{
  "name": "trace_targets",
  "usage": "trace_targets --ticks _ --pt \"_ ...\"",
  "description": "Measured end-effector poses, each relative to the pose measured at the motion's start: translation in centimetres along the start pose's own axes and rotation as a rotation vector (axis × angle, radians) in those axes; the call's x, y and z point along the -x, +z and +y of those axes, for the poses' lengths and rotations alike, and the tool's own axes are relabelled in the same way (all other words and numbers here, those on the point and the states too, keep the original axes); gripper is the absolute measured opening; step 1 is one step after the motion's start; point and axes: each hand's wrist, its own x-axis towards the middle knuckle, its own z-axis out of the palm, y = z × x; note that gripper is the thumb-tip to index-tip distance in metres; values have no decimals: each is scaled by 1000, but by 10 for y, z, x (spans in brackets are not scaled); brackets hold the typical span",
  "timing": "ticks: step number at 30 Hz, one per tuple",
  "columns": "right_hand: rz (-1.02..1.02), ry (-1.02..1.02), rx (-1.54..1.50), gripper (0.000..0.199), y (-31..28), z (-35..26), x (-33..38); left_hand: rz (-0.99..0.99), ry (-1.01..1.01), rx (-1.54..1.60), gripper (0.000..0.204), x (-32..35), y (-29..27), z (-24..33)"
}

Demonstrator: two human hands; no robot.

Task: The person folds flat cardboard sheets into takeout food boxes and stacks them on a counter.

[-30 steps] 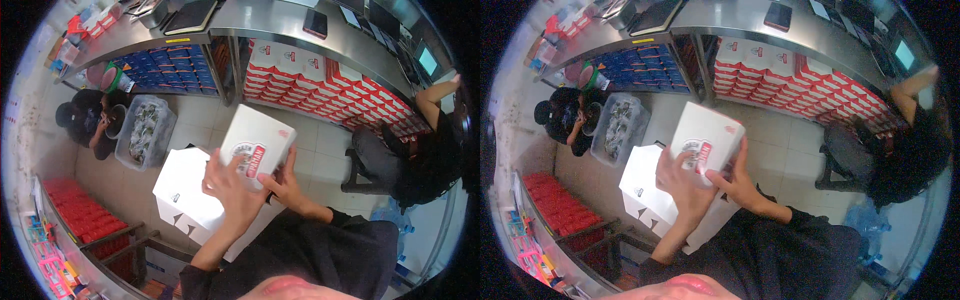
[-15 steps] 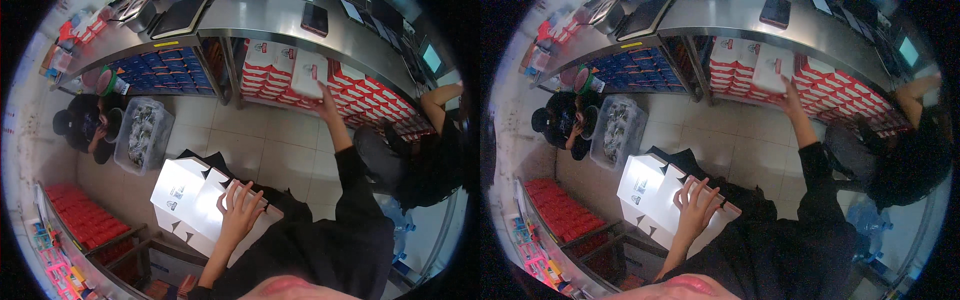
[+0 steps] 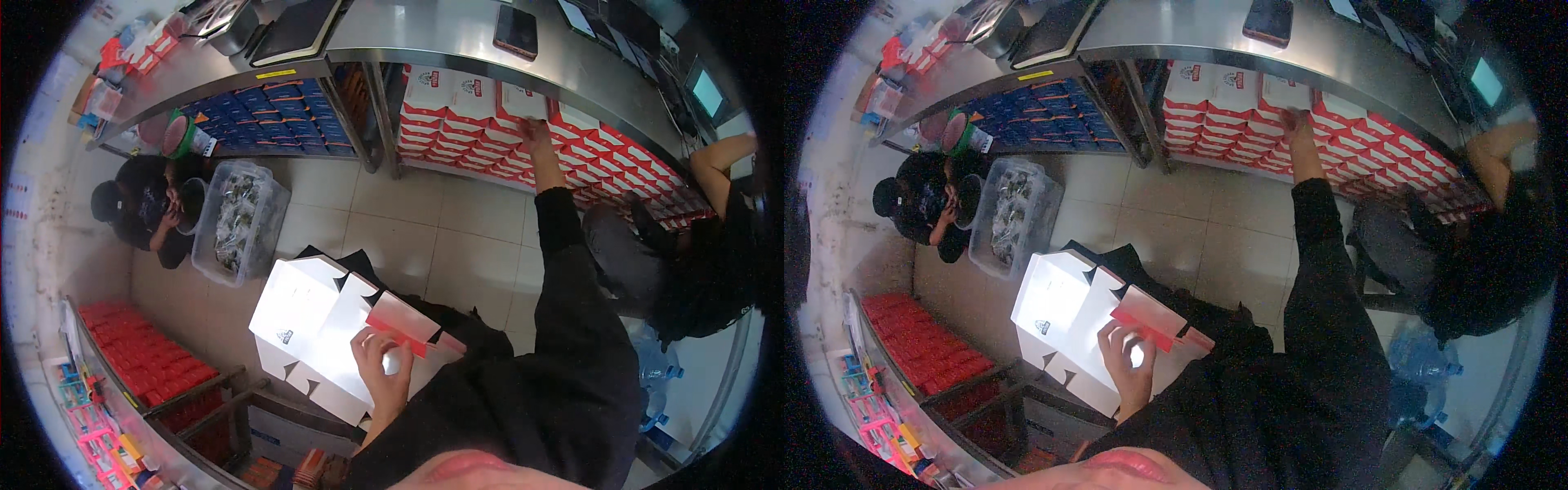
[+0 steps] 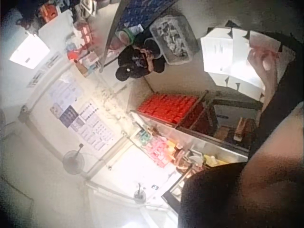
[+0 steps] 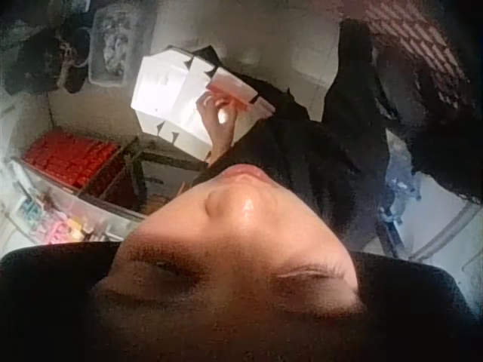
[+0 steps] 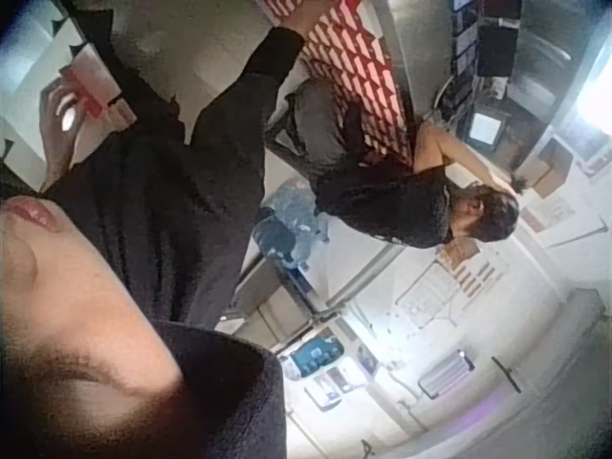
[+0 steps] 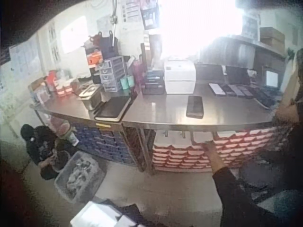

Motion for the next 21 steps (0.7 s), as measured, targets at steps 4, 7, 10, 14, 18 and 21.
trace_targets --ticks 4,7,10,14,18,21 --pt "-80 228 43 9 -17 -17 59 46 -462 636 35 -1 7 8" --pt "-415 275 246 16 65 19 232 -25 -615 722 38 4 -16 -16" --pt "-1023 281 468 36 109 -19 389 -32 -569 671 36 15 -17 -14" --pt "-1727 519 712 58 103 -42 487 53 -387 769 33 29 -41 26" --pt "-1954 -3 531 58 107 -42 531 215 -293 804 28 26 -57 56" --pt "-1902 -328 652 57 112 -35 545 344 -332 927 26 2 -48 57"
